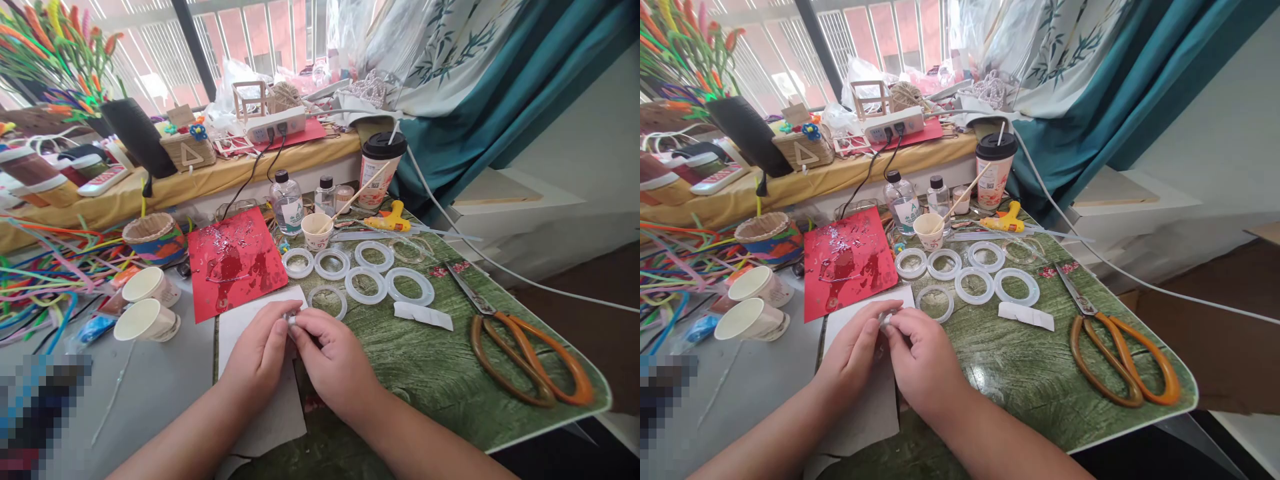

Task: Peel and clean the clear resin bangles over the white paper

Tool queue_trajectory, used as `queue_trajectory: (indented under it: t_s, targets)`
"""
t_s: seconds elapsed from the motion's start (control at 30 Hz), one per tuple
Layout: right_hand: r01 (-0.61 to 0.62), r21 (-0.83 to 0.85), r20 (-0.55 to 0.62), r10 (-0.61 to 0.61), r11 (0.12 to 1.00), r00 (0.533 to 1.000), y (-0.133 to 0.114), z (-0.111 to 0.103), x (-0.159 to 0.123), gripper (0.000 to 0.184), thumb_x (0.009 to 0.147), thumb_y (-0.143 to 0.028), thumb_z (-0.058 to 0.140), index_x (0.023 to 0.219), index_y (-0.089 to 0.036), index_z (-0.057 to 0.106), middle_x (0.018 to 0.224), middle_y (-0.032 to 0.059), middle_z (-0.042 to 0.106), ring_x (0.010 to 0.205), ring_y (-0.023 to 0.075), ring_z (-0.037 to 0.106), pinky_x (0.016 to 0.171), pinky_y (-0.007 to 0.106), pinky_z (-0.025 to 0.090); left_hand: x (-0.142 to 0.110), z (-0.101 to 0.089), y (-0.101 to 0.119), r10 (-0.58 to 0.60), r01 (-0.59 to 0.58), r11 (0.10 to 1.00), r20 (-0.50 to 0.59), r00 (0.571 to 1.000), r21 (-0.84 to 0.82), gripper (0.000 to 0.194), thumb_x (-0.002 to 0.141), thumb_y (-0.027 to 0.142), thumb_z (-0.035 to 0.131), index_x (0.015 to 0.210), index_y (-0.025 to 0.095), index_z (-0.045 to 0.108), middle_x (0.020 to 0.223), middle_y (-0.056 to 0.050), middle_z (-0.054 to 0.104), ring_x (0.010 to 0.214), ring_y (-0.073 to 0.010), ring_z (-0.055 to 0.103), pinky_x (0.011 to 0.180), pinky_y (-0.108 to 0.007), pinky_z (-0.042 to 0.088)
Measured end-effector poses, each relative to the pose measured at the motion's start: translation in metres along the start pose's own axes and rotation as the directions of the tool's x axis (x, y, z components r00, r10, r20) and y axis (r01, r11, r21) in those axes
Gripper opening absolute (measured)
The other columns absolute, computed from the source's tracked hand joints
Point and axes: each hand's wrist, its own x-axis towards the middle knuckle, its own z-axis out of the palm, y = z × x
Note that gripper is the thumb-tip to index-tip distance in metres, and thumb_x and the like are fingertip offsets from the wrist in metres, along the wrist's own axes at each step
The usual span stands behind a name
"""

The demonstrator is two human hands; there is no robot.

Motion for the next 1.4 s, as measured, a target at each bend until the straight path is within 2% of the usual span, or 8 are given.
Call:
queue_trajectory:
  t_s: [0.1, 0.23, 0.33, 0.8, 0.9, 1.17, 1.3, 1.4]
  targets:
    - [0.089, 0.033, 0.134, -0.093, 0.995, 0.987, 0.0003, -0.0003, 0.0001, 0.029, 0.104, -0.014, 0.051, 0.077, -0.021, 0.061, 0.083, 0.0033, 0.065, 0.082, 0.0190, 0.063, 0.077, 0.031, 0.053, 0.0009, -0.0001, 0.0014, 0.027, -0.027, 1.000, -0.006, 1.000, 0.016, 0.042, 0.112, 0.038, 0.036, 0.133, 0.023, 0.069, 0.133, -0.011, 0.074, 0.123, -0.0269, 0.067, 0.108, -0.044, 0.052]
    - [0.021, 0.005, 0.003, -0.021, 1.000, 1.000, 0.0003, -0.0006, -0.0006, 0.029, 0.103, -0.014, 0.052, 0.077, -0.021, 0.061, 0.083, 0.0033, 0.065, 0.079, 0.0183, 0.062, 0.074, 0.031, 0.053, 0.0027, 0.0006, 0.0027, 0.023, -0.023, 1.000, -0.006, 1.000, 0.011, 0.042, 0.112, 0.040, 0.038, 0.133, 0.023, 0.069, 0.134, -0.010, 0.074, 0.124, -0.0271, 0.067, 0.108, -0.043, 0.052]
    - [0.144, -0.010, 0.106, -0.142, 0.990, 0.984, 0.0008, -0.0013, -0.0019, 0.029, 0.102, -0.012, 0.051, 0.077, -0.022, 0.060, 0.083, 0.0038, 0.063, 0.081, 0.0191, 0.062, 0.076, 0.031, 0.054, 0.0015, 0.0011, 0.0036, -0.027, 0.026, 0.999, -0.034, 0.999, -0.031, 0.046, 0.113, 0.042, 0.032, 0.131, 0.022, 0.069, 0.128, -0.010, 0.075, 0.116, -0.0261, 0.070, 0.102, -0.042, 0.055]
    - [0.181, -0.062, 0.102, -0.174, 0.982, 0.979, 0.0024, -0.0004, -0.0018, 0.027, 0.102, -0.011, 0.051, 0.079, -0.021, 0.061, 0.085, 0.0053, 0.067, 0.083, 0.0201, 0.064, 0.079, 0.033, 0.056, 0.0010, 0.0031, 0.0045, -0.105, 0.104, 0.991, -0.013, 0.994, -0.082, 0.047, 0.112, 0.046, 0.034, 0.134, 0.022, 0.068, 0.130, -0.011, 0.075, 0.120, -0.0267, 0.069, 0.108, -0.045, 0.052]
    - [0.059, -0.084, -0.034, -0.062, 0.995, 0.998, 0.0023, -0.0007, -0.0014, 0.029, 0.102, -0.011, 0.051, 0.077, -0.021, 0.062, 0.083, 0.0050, 0.068, 0.079, 0.0197, 0.064, 0.076, 0.033, 0.055, 0.0011, 0.0052, 0.0042, -0.110, 0.111, 0.990, 0.018, 0.994, -0.083, 0.044, 0.111, 0.046, 0.039, 0.138, 0.023, 0.066, 0.139, -0.011, 0.072, 0.130, -0.0280, 0.065, 0.114, -0.046, 0.048]
    - [0.025, -0.059, -0.050, -0.028, 0.998, 0.998, 0.0000, -0.0002, -0.0021, 0.030, 0.102, -0.012, 0.052, 0.075, -0.021, 0.062, 0.079, 0.0035, 0.067, 0.076, 0.0187, 0.065, 0.071, 0.031, 0.054, 0.0008, 0.0022, 0.0035, 0.007, -0.007, 1.000, 0.043, 0.999, 0.016, 0.041, 0.112, 0.042, 0.040, 0.137, 0.025, 0.067, 0.139, -0.010, 0.072, 0.131, -0.0274, 0.065, 0.112, -0.044, 0.051]
    - [0.227, -0.097, 0.125, -0.215, 0.969, 0.969, 0.0017, -0.0026, -0.0029, 0.026, 0.102, -0.011, 0.048, 0.084, -0.020, 0.065, 0.087, 0.0073, 0.069, 0.083, 0.0217, 0.065, 0.079, 0.034, 0.056, 0.0005, 0.0017, 0.0055, 0.006, -0.005, 0.999, -0.018, 1.000, 0.034, 0.044, 0.113, 0.042, 0.033, 0.134, 0.023, 0.068, 0.132, -0.010, 0.074, 0.122, -0.0268, 0.068, 0.108, -0.043, 0.054]
    - [0.121, -0.107, -0.015, -0.123, 0.987, 0.992, 0.0029, -0.0033, -0.0016, 0.025, 0.101, -0.010, 0.050, 0.084, -0.021, 0.066, 0.088, 0.0067, 0.069, 0.083, 0.0215, 0.066, 0.078, 0.034, 0.055, -0.0012, 0.0029, 0.0077, 0.033, -0.036, 0.998, 0.046, 0.998, 0.058, 0.044, 0.113, 0.043, 0.036, 0.141, 0.025, 0.065, 0.140, -0.011, 0.071, 0.131, -0.0288, 0.065, 0.111, -0.044, 0.052]
